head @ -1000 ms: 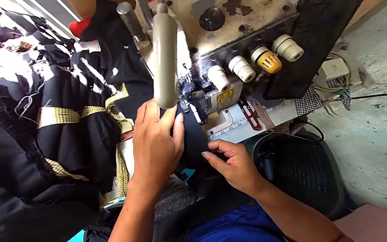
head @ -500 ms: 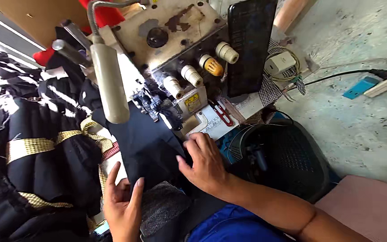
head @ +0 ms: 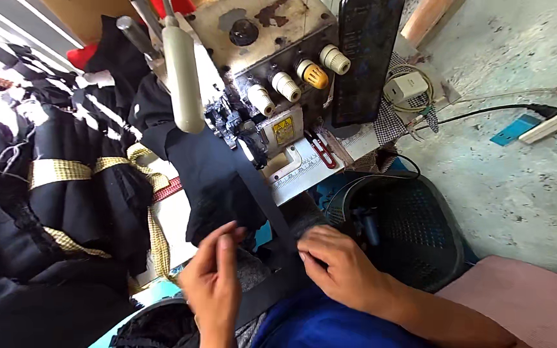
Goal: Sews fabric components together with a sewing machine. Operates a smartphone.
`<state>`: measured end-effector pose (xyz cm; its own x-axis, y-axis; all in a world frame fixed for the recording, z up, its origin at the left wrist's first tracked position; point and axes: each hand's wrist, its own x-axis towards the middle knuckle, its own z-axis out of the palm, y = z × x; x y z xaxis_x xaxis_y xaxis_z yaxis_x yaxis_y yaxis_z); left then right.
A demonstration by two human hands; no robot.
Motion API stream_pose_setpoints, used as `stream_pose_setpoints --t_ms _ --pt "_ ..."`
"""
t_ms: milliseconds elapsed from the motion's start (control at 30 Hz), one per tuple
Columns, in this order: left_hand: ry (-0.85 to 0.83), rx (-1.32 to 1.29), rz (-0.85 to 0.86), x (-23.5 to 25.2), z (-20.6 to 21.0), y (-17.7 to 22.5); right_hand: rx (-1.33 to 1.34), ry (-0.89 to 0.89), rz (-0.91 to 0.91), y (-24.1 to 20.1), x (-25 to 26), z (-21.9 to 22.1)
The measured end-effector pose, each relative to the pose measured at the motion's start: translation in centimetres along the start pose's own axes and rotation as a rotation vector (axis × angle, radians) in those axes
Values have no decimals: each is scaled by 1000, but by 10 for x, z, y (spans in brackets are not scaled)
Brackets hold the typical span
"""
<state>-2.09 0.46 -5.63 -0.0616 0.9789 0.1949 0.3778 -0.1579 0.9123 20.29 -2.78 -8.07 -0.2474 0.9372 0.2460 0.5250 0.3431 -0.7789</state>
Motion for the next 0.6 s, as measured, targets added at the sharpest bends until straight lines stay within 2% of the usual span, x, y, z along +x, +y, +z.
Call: stream_pose_setpoints --t_ms 67,133,200,267,367,433,533,600 --pt "-178 -227 -169 4 21 3 2 -33 -54 -5 -8 4" --pt "-224 -336 -283 11 34 2 -74 -91 -100 0 -10 7" --pt "-221 -362 -298 15 38 5 -139 -193 -135 11 -4 2" --pt "-220 -405 -286 16 34 10 -78 -249 -81 20 10 -11" --pt "-237 -589 -323 16 25 21 27 26 44 26 48 -15" --pt "-230 -717 -350 18 23 28 217 117 72 30 78 -2" --pt "-230 -823 -392 20 25 31 722 -45 198 30 107 22" --pt "-230 -805 -416 16 27 25 884 -74 252 23 105 28"
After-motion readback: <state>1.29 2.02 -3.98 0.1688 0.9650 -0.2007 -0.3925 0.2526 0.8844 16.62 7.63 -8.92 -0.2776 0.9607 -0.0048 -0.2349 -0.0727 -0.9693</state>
